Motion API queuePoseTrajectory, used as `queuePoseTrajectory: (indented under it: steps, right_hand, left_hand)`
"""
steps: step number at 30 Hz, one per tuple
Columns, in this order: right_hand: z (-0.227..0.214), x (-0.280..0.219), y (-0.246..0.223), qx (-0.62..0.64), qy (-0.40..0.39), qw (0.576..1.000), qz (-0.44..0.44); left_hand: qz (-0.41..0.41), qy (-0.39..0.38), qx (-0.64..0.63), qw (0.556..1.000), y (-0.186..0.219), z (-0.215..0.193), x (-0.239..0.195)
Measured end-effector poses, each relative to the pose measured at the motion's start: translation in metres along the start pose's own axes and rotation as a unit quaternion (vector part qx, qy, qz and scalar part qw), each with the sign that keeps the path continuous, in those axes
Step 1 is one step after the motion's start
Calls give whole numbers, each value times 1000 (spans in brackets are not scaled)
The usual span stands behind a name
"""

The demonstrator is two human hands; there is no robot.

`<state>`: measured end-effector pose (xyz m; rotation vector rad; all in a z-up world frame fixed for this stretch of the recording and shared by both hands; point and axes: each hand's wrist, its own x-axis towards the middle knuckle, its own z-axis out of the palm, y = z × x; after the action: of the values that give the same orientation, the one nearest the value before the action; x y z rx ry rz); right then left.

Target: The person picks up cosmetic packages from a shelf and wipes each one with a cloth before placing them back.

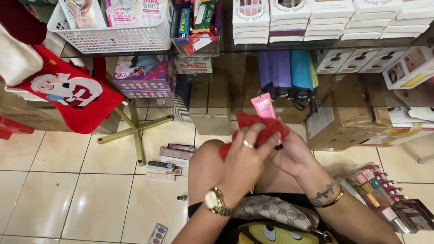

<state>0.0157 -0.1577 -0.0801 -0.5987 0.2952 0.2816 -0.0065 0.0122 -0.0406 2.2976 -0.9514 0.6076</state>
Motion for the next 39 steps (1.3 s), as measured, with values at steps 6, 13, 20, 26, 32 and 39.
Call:
queuePoseTrajectory:
  steps: [6, 13, 20, 26, 32, 39]
  right_hand:
    - [71, -42, -4, -20, 2, 999, -32]
    - [26, -18, 8, -67, 14, 996, -50]
    - [40, -19, -4, -2, 12, 1000, -20]
    - [19, -9, -1, -23, 24, 999, -4]
    - [38, -22, 1, -15, 38, 999, -13]
    - [6, -8, 1, -53, 71, 995, -48]
  left_hand:
    - [19, 33, 21, 999, -16, 15, -1]
    - [-16, 54, 29, 998, -38, 1, 33]
    - [-39, 1, -14, 999, -8, 19, -19]
    - [-11, 35, -26, 999, -20, 16, -40]
    - [16, 78, -1, 997, -7, 7, -30]
    - [3, 59, 5, 998, -27, 20, -40]
